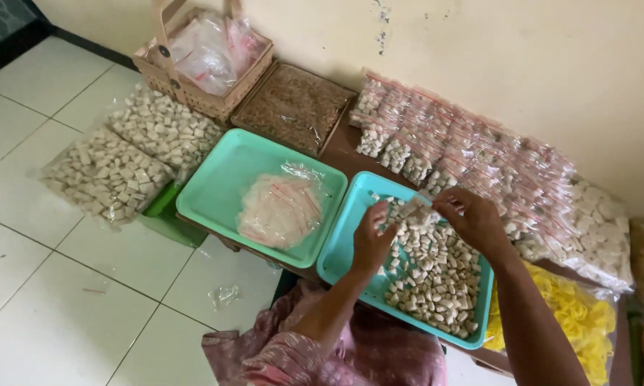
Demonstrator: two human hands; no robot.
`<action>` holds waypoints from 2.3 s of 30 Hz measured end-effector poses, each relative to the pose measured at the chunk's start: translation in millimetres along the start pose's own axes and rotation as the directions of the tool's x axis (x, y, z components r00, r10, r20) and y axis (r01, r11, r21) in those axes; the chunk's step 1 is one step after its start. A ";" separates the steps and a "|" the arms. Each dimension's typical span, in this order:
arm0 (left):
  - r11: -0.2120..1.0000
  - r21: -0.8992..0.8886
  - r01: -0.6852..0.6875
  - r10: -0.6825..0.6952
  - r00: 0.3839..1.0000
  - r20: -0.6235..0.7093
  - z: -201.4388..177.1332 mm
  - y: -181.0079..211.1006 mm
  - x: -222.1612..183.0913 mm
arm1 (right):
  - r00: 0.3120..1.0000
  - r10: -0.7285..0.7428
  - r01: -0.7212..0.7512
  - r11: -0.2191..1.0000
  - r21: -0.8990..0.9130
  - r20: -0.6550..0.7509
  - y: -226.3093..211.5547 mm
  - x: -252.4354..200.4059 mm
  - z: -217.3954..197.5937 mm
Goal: Manually packing small food cubes into plastic bags from a tray at a natural pace.
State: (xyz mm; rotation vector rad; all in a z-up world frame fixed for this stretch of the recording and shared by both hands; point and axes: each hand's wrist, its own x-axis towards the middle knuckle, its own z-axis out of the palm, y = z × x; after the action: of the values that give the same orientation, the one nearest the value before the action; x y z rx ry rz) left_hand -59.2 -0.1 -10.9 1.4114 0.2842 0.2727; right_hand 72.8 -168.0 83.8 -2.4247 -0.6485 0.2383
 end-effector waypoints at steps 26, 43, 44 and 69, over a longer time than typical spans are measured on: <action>0.957 -0.290 0.019 -0.101 0.957 -0.272 -25.3 39.5 9.2 | 0.939 -0.342 0.223 0.528 -0.820 0.035 -66.3 324.7 140.5; 0.906 -0.423 -0.002 0.095 0.976 0.197 -6.8 -220.4 72.6 | 0.987 -0.118 0.161 0.700 -0.696 0.110 -57.5 348.8 142.2; 0.906 -0.423 0.001 0.093 0.975 0.201 -10.1 -206.8 67.5 | 0.988 -0.114 0.157 0.701 -0.696 0.108 -52.1 350.5 145.3; 0.895 -0.421 -0.146 0.144 0.989 -0.037 -3.7 -139.0 41.1 | 0.919 -0.167 0.378 0.116 -0.918 0.357 -53.6 313.9 185.9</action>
State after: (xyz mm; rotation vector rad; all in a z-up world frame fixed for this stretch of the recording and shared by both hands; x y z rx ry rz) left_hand -19.6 -1.5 -150.4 1.0002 0.1118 0.4338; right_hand 264.4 123.0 -36.9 -3.4268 -1.8025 -0.2907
